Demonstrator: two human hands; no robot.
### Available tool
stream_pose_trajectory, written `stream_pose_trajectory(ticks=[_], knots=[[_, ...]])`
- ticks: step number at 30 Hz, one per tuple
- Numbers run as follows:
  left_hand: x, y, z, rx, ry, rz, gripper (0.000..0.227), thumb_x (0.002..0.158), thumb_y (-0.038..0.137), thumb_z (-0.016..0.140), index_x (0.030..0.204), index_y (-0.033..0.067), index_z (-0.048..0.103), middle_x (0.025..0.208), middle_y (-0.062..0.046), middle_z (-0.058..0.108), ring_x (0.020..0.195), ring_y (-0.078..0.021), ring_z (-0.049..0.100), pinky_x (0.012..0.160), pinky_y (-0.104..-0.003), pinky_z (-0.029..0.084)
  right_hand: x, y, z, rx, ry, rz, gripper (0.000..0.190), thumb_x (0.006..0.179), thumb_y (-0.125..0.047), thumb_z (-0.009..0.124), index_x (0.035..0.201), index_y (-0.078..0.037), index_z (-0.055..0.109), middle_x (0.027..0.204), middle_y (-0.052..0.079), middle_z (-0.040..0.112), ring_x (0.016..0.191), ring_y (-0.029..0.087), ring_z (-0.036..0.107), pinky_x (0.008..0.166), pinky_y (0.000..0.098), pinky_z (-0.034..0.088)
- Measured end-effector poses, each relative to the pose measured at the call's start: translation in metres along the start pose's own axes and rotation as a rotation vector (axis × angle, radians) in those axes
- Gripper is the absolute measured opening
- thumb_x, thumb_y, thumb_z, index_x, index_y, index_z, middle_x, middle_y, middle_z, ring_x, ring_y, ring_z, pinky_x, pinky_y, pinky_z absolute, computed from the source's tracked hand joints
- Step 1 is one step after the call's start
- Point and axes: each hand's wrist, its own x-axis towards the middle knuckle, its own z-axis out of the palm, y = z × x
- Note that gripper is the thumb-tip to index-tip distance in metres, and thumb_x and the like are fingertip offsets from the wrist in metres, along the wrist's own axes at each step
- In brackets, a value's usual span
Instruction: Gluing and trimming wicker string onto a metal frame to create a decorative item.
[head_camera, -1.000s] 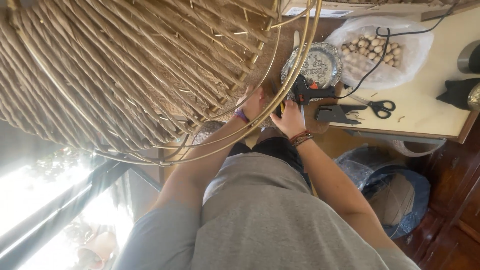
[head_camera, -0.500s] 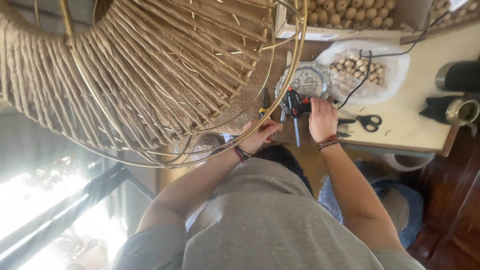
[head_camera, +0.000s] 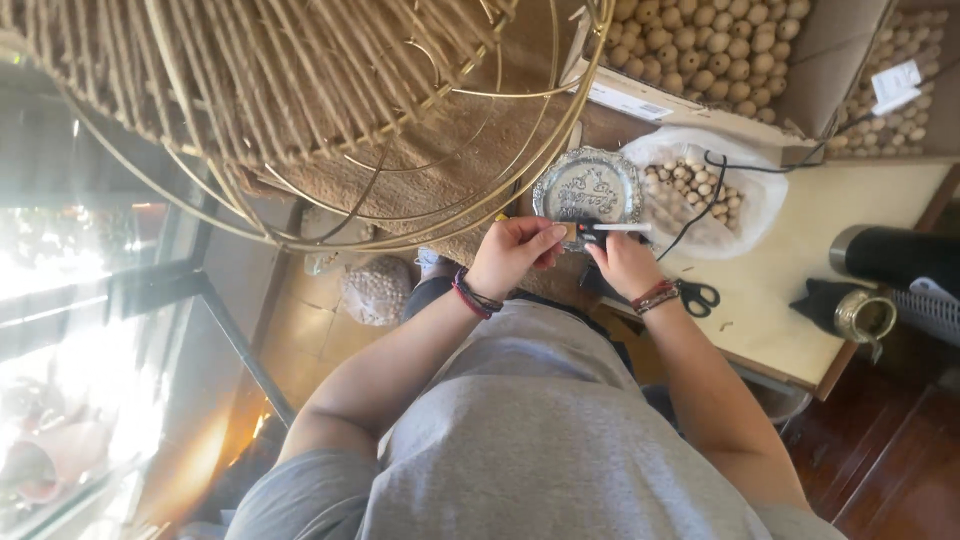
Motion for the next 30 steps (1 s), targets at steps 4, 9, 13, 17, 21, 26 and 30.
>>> stream_pose_trajectory(ticks=[4, 9, 13, 17, 21, 26, 30], knots=[[-0.017, 0.016, 0.007, 0.004, 0.019, 0.085, 0.014, 0.096, 0.017, 0.075, 0.096, 0.0033, 0.076, 0.077, -0.01, 0.073, 0.062, -0.0094, 0.067, 0.056, -0.023, 0.06, -0.007, -0.01, -0.061, 0.148, -0.165, 0.021, 0.045, 0.105, -0.045, 0.053, 0.106, 0.0, 0.06, 0.082, 0.02, 0.074, 0.087, 0.038, 0.075, 0.075, 0.0484, 0.057], [-0.05, 0.075, 0.02, 0.194, 0.048, 0.312, 0.009, 0.091, 0.017, 0.079, 0.086, 0.0092, 0.078, 0.083, -0.004, 0.068, 0.07, -0.0036, 0.054, 0.061, -0.018, 0.048, -0.027, 0.002, -0.142, 0.938, -0.135, 0.103, 0.031, 0.108, -0.019, 0.058, 0.084, -0.004, 0.07, 0.063, 0.012, 0.072, 0.063, 0.024, 0.074, 0.073, 0.0343, 0.056], [-0.067, 0.093, 0.026, 0.208, 0.067, 0.341, 0.01, 0.09, 0.019, 0.079, 0.085, 0.0101, 0.078, 0.087, -0.003, 0.069, 0.071, -0.0028, 0.051, 0.061, -0.018, 0.045, -0.059, -0.032, -0.244, 1.129, -0.03, -0.004, 0.014, 0.105, -0.012, 0.058, 0.101, -0.002, 0.066, 0.086, 0.016, 0.078, 0.084, 0.021, 0.077, 0.079, 0.0318, 0.057], [-0.09, 0.131, 0.039, 0.375, 0.058, 0.389, 0.017, 0.094, 0.026, 0.074, 0.083, 0.0138, 0.072, 0.087, 0.004, 0.061, 0.067, -0.0049, 0.048, 0.061, -0.021, 0.04, -0.081, -0.043, -0.278, 1.146, 0.044, -0.181, 0.027, 0.101, -0.016, 0.056, 0.122, 0.0, 0.05, 0.103, 0.021, 0.073, 0.073, 0.021, 0.071, 0.074, 0.0325, 0.063], [-0.103, 0.156, 0.046, 0.467, 0.064, 0.501, 0.016, 0.095, 0.024, 0.072, 0.086, 0.0115, 0.073, 0.087, 0.002, 0.062, 0.063, -0.0069, 0.046, 0.058, -0.022, 0.039, -0.097, -0.05, -0.275, 1.219, 0.152, -0.155, 0.04, 0.098, -0.019, 0.056, 0.126, -0.003, 0.032, 0.105, 0.036, 0.067, 0.063, 0.023, 0.062, 0.065, 0.0322, 0.054], [-0.108, 0.167, 0.052, 0.521, 0.107, 0.535, 0.018, 0.094, 0.027, 0.073, 0.086, 0.0114, 0.076, 0.086, 0.002, 0.064, 0.06, -0.0061, 0.046, 0.054, -0.022, 0.039, -0.101, -0.062, -0.272, 1.233, 0.211, -0.071, 0.05, 0.097, -0.03, 0.059, 0.129, -0.002, 0.034, 0.075, 0.022, 0.055, 0.065, 0.025, 0.065, 0.068, 0.0369, 0.059], [-0.108, 0.166, 0.053, 0.532, 0.101, 0.542, 0.016, 0.094, 0.027, 0.073, 0.088, 0.0124, 0.078, 0.085, 0.003, 0.063, 0.058, -0.0058, 0.043, 0.053, -0.022, 0.038, -0.102, -0.063, -0.269, 1.258, 0.187, -0.04, 0.045, 0.096, -0.022, 0.06, 0.126, -0.003, 0.034, 0.084, 0.031, 0.061, 0.054, 0.022, 0.056, 0.056, 0.0297, 0.051]])
